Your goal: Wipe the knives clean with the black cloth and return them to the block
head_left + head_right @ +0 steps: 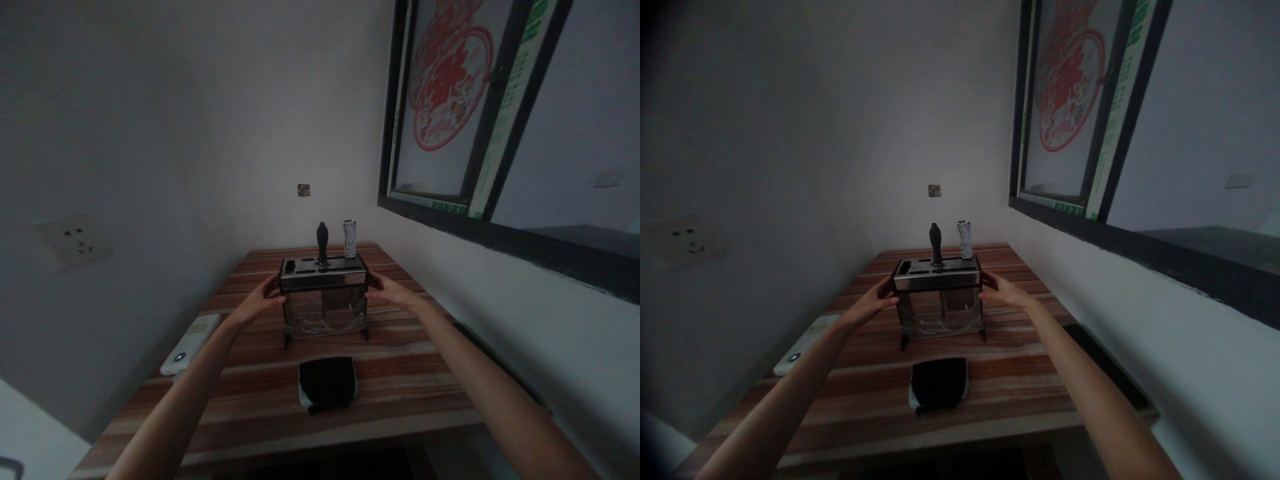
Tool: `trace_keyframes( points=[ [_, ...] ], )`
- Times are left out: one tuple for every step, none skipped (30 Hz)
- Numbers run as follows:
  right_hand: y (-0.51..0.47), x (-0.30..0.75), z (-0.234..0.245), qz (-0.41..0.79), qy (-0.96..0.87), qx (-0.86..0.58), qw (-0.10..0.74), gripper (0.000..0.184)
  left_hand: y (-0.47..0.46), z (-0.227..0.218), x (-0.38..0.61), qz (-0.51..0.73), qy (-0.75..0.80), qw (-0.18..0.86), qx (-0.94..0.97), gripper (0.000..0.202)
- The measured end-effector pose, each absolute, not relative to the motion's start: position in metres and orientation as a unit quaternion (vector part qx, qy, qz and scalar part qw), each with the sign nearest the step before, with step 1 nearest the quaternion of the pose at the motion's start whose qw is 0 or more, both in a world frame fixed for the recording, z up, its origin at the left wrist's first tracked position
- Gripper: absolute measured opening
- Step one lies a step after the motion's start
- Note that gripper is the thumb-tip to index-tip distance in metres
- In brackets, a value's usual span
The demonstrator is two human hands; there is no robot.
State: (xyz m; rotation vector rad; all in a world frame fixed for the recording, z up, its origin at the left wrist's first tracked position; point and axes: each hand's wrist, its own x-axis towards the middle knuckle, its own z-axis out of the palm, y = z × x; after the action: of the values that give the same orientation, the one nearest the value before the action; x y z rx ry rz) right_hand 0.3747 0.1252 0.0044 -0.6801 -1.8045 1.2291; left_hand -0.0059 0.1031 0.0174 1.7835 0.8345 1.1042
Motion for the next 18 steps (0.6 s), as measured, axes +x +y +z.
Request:
trace_keyframes(
  points=[
    [0.126, 0.374, 0.005, 0.492, -0.718, -0.267, 0.413, 0.075, 0.103, 0.018, -0.006, 0.441, 0.336, 0.427, 0.714, 0.088],
    [0.127, 0.374, 0.004, 0.494, -0.718, -0.265, 0.414, 0.075, 0.103, 0.018, -0.005, 0.441, 0.339, 0.426, 0.713, 0.088],
    [0.127, 0.374, 0.004, 0.494, -0.716, -0.265, 0.416, 0.074, 0.103, 0.018, -0.005, 0.441, 0.342, 0.424, 0.713, 0.088],
    [0.127, 0.374, 0.004, 0.493, -0.714, -0.264, 0.421, 0.073, 0.103, 0.019, -0.005, 0.441, 0.346, 0.423, 0.712, 0.087],
    [0.127, 0.374, 0.003, 0.492, -0.711, -0.264, 0.426, 0.073, 0.103, 0.019, -0.005, 0.442, 0.350, 0.421, 0.711, 0.087],
    [0.127, 0.373, 0.002, 0.492, -0.709, -0.264, 0.432, 0.072, 0.103, 0.018, -0.005, 0.443, 0.353, 0.419, 0.709, 0.087],
    [0.127, 0.373, 0.001, 0.491, -0.706, -0.264, 0.437, 0.071, 0.103, 0.018, -0.005, 0.445, 0.356, 0.417, 0.708, 0.087],
    [0.127, 0.372, -0.001, 0.490, -0.703, -0.265, 0.442, 0.070, 0.103, 0.018, -0.005, 0.448, 0.358, 0.416, 0.706, 0.087],
    [0.127, 0.372, -0.002, 0.488, -0.701, -0.266, 0.447, 0.069, 0.104, 0.017, -0.005, 0.451, 0.360, 0.415, 0.704, 0.087],
    [0.127, 0.371, -0.003, 0.486, -0.699, -0.267, 0.452, 0.068, 0.104, 0.017, -0.005, 0.453, 0.361, 0.414, 0.702, 0.087],
    [0.127, 0.370, -0.004, 0.483, -0.697, -0.268, 0.457, 0.067, 0.105, 0.016, -0.005, 0.456, 0.361, 0.414, 0.701, 0.087],
    [0.127, 0.369, -0.006, 0.480, -0.695, -0.269, 0.463, 0.067, 0.105, 0.016, -0.005, 0.458, 0.362, 0.413, 0.699, 0.087],
    [0.127, 0.368, -0.007, 0.477, -0.692, -0.271, 0.469, 0.067, 0.106, 0.016, -0.005, 0.460, 0.362, 0.412, 0.698, 0.087],
    [0.127, 0.366, -0.008, 0.474, -0.689, -0.273, 0.475, 0.067, 0.106, 0.015, -0.005, 0.461, 0.362, 0.412, 0.697, 0.087],
    [0.127, 0.365, -0.008, 0.471, -0.686, -0.276, 0.481, 0.067, 0.107, 0.015, -0.005, 0.462, 0.363, 0.412, 0.697, 0.087],
    [0.127, 0.364, -0.009, 0.468, -0.683, -0.278, 0.487, 0.066, 0.107, 0.015, -0.005, 0.463, 0.362, 0.412, 0.696, 0.087],
    [0.126, 0.362, -0.009, 0.465, -0.680, -0.280, 0.493, 0.065, 0.108, 0.015, -0.005, 0.464, 0.362, 0.413, 0.695, 0.088],
    [0.126, 0.361, -0.009, 0.463, -0.678, -0.280, 0.498, 0.064, 0.108, 0.015, -0.005, 0.464, 0.362, 0.413, 0.695, 0.089]
  ],
)
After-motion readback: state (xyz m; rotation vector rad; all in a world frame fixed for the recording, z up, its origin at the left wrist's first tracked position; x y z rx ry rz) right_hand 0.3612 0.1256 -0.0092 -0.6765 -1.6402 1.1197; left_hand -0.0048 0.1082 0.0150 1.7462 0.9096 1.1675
